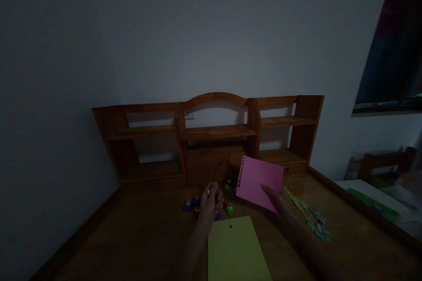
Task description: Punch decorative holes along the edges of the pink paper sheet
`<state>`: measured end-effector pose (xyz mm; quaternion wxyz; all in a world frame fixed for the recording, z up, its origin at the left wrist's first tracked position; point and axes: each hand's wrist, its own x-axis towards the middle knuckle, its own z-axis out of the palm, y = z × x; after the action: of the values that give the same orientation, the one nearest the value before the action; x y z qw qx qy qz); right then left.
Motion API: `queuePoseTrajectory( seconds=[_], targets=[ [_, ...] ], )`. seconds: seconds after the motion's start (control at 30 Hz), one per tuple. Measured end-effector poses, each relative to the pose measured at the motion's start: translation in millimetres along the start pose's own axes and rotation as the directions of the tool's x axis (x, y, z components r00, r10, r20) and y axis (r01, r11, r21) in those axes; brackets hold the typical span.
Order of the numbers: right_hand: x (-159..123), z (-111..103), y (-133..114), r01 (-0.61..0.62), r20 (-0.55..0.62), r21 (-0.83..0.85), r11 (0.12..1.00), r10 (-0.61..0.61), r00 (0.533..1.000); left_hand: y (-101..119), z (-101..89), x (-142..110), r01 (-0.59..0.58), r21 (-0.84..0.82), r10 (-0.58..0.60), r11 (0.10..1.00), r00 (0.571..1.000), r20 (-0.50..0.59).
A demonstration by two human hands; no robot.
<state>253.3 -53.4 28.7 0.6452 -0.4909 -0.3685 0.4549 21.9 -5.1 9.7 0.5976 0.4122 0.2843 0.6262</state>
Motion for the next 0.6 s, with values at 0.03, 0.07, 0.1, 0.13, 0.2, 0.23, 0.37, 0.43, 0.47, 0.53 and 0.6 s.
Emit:
queuePoseTrajectory(
  seconds=[0.03, 0.07, 0.1, 0.13, 0.2, 0.23, 0.37, 0.43, 0.47, 0.53, 0.6],
  targets=[
    [-3, 1, -2, -0.042, 0.017, 0.019, 0.999, 0.042, 0.999, -3, -1.9, 0, 0.002, 0.003, -0.002, 1.0, 1.0, 0.015],
    [-6, 3, -3, -0.075, 0.041, 0.031, 0.997, 0.074, 0.996, -5, -3.7, 0, 0.005, 0.006, -0.005, 1.0, 1.0, 0.021],
    [-9, 4, -5, -0.095, 0.06, 0.032, 0.995, 0.093, 0.994, -8, -5.1, -1, 0.008, 0.008, -0.008, 1.0, 1.0, 0.02],
    [-12, 6, -8, -0.101, 0.07, 0.023, 0.995, 0.1, 0.993, -10, -6.1, -1, 0.015, 0.012, -0.015, 1.0, 1.0, 0.021],
    [-16, 8, -11, -0.104, 0.078, -0.01, 0.995, 0.104, 0.992, -11, -6.3, -2, 0.031, 0.023, -0.031, 0.999, 0.999, 0.016],
    [-17, 9, -12, -0.102, 0.074, -0.033, 0.994, 0.104, 0.992, -11, -5.6, -3, 0.045, 0.033, -0.046, 0.998, 0.999, 0.015],
    [-20, 12, -18, -0.097, 0.038, -0.155, 0.983, 0.104, 0.994, -1, -1.9, -5, 0.122, -0.026, -0.123, 0.992, 0.991, -0.044],
    [-22, 14, -23, -0.098, 0.019, -0.183, 0.978, 0.103, 0.994, 4, -1.9, -6, 0.179, -0.142, -0.187, 0.974, 0.981, -0.044],
    [-24, 16, -25, -0.102, 0.015, -0.178, 0.979, 0.106, 0.994, 5, -2.4, -6, 0.203, -0.211, -0.212, 0.956, 0.977, -0.023],
    [-25, 17, -27, -0.118, 0.018, -0.156, 0.981, 0.122, 0.992, 7, -3.8, -7, 0.217, -0.313, -0.224, 0.925, 0.974, 0.012],
    [-24, 17, -23, -0.133, 0.028, -0.147, 0.98, 0.138, 0.99, 6, -4.4, -8, 0.23, -0.319, -0.239, 0.919, 0.971, 0.008]
  ],
)
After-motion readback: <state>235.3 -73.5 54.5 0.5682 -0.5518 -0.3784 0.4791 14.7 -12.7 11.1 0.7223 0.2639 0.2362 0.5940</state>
